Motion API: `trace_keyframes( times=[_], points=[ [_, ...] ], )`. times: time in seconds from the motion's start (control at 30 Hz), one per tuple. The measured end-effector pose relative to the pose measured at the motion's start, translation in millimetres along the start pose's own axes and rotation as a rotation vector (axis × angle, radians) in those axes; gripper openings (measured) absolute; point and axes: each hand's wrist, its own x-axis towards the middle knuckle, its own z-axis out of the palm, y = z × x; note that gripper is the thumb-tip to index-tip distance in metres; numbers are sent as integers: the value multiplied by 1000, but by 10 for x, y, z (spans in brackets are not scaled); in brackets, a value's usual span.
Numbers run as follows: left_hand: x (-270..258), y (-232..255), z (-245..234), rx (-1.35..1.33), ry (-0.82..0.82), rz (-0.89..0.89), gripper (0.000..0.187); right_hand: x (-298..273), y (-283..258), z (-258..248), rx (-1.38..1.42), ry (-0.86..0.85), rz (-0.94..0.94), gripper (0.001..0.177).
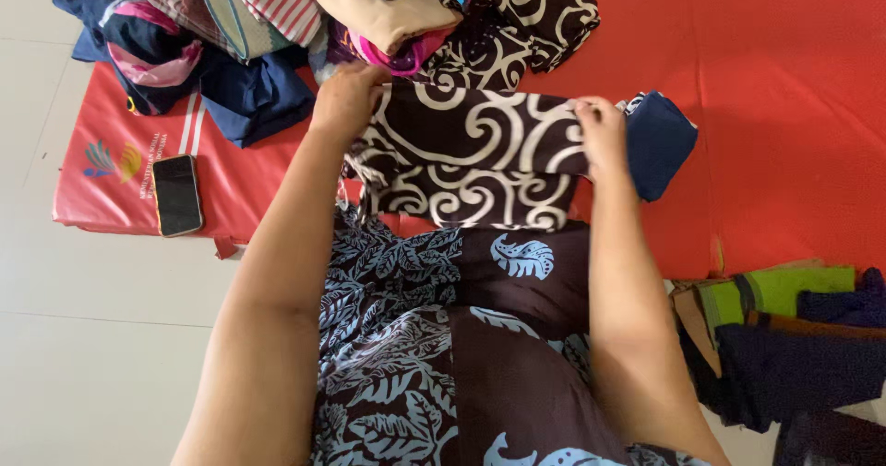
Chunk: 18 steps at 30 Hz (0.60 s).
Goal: The person folds several pieces of patterned fabric one by one on a red mat, smoothing each item before folding it into a compact rectangle and stacking them neatly.
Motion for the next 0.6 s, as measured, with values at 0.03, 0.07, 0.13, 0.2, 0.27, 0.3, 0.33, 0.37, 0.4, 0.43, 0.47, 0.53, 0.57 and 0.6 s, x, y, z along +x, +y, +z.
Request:
trace_keyframes(
  times=[0.03,0.07,0.13,0.2,0.27,0.3,0.33,0.37,0.4,0.43,0.47,0.53,0.57,0.6],
  points=[
    [-41,-11,116,147,105,47,44,-37,66,142,-275,85,-196,37],
    [-83,-6,231,293,211,95,57,-77,108,247,-551,166,-393,46],
    [-201,120,477,362,-196,77,50,-270,129,503,-711,22,-347,57],
    [-460,254,714,355,-483,168,64,-599,91,706,-675,-251,-406,44],
    [-890,390,875,299,-665,283,82,-951,10,789,-777,-718,-106,50],
    [-1040,417,937,279,-757,299,84,-1099,-28,826,-906,-841,-179,63],
    [-1180,411,978,268,-786,275,86,-1235,-47,830,-1036,-965,-251,76],
    [-1296,400,1011,258,-813,248,89,-1347,-43,801,-1065,-981,-280,80],
    [-1374,376,1040,248,-839,221,92,-1457,-11,770,-1094,-998,-308,85],
    [-1420,351,1076,251,-840,208,94,-1523,52,738,-1126,-1012,-337,92],
    [-1454,336,1116,255,-841,195,97,-1543,143,714,-1112,-986,-336,84],
    [-1451,294,1186,278,-838,173,97,-1500,383,643,-1085,-932,-335,72],
    [-1447,283,1221,296,-836,166,96,-1458,513,589,-1021,-907,-342,59],
    [-1448,276,1251,314,-835,159,95,-1391,633,525,-958,-882,-348,51]
  ],
)
